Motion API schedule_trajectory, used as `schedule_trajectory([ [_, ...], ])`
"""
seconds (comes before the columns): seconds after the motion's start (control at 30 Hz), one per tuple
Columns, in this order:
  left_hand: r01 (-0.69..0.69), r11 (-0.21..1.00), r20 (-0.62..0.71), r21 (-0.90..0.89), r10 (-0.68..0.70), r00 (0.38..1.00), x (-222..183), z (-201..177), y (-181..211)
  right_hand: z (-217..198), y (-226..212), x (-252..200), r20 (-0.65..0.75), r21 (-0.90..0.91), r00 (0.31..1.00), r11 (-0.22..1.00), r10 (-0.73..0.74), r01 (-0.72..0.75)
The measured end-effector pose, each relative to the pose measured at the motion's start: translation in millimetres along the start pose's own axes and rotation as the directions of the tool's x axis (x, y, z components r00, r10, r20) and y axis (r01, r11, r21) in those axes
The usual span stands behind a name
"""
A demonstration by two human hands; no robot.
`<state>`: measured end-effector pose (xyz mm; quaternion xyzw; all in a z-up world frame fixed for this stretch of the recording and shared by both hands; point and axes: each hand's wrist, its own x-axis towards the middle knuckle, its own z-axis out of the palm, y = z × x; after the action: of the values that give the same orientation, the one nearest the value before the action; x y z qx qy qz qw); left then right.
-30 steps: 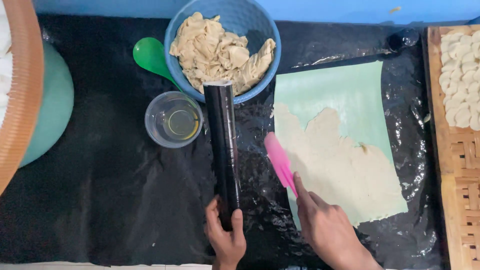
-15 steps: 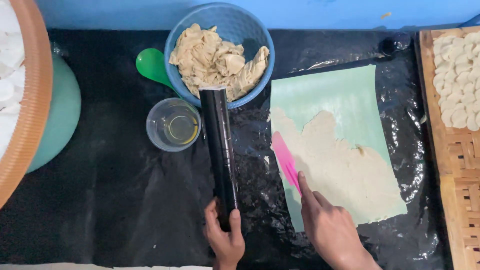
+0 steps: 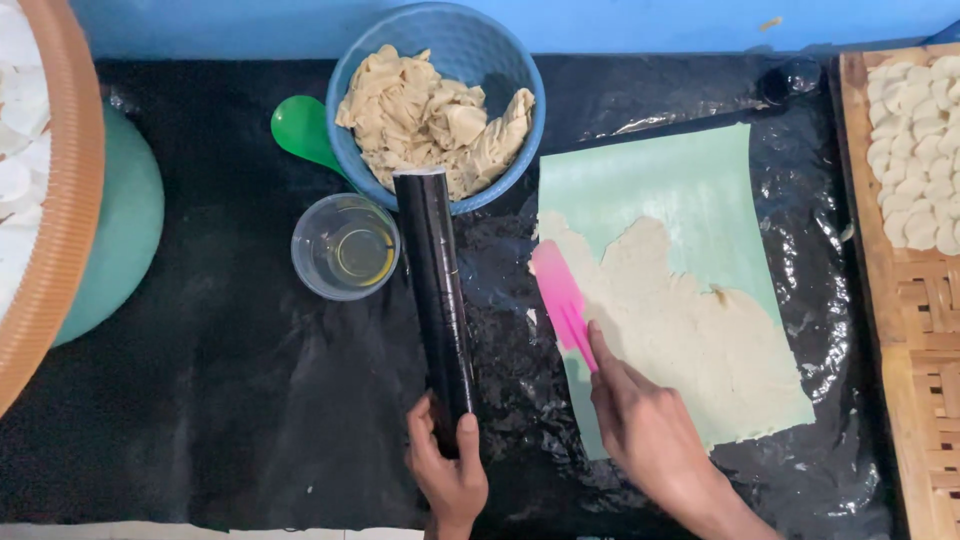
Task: Rolling out dough on a plastic sheet and scraping it with a spatula in a food production environment.
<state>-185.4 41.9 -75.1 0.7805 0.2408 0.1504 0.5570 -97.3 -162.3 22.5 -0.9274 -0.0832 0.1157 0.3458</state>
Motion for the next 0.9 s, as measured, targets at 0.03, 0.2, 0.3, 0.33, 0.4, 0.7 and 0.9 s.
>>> schedule_trajectory([
  [0.03, -0.003, 1.0, 0.002, 0.0, 0.003, 1.0, 0.7, -0.1, 2.0, -0.8, -1.7, 5.8, -0.003, 0.001, 1.0, 1.0, 0.0, 0.0],
  [0.2, -0.011, 0.999, -0.001, -0.032, 0.011, 1.0, 2.1, 0.2, 4.7, -4.6, -9.5, 32.8, -0.099, -0.055, 0.995, 0.998, -0.019, 0.014],
  [0.3, -0.055, 0.997, 0.0, -0.055, 0.055, 0.998, 1.0, 0.5, 4.0, -3.9, -9.2, 42.3, -0.083, -0.073, 0.996, 0.997, -0.037, 0.031],
  [0.33, -0.054, 0.997, -0.001, -0.056, 0.054, 0.999, 1.2, 0.3, 4.4, -2.4, -8.2, 43.6, -0.082, -0.075, 0.996, 0.997, -0.037, 0.031],
  [0.4, -0.079, 0.995, 0.002, -0.064, 0.08, 0.997, 1.4, 0.4, 5.3, 0.2, -5.8, 46.0, -0.071, -0.116, 0.997, 0.993, -0.041, 0.033],
  [0.7, -0.051, 0.998, 0.026, -0.045, 0.052, 0.998, 2.8, -0.3, 0.4, 4.6, 8.1, 32.8, -0.012, 0.051, 0.996, 0.995, -0.087, 0.088],
  [0.9, -0.009, 0.999, 0.006, -0.034, 0.009, 1.0, 2.8, 0.1, 7.5, -29.1, 26.5, 6.6, 0.186, 0.334, 0.948, 0.891, 0.258, -0.308],
])
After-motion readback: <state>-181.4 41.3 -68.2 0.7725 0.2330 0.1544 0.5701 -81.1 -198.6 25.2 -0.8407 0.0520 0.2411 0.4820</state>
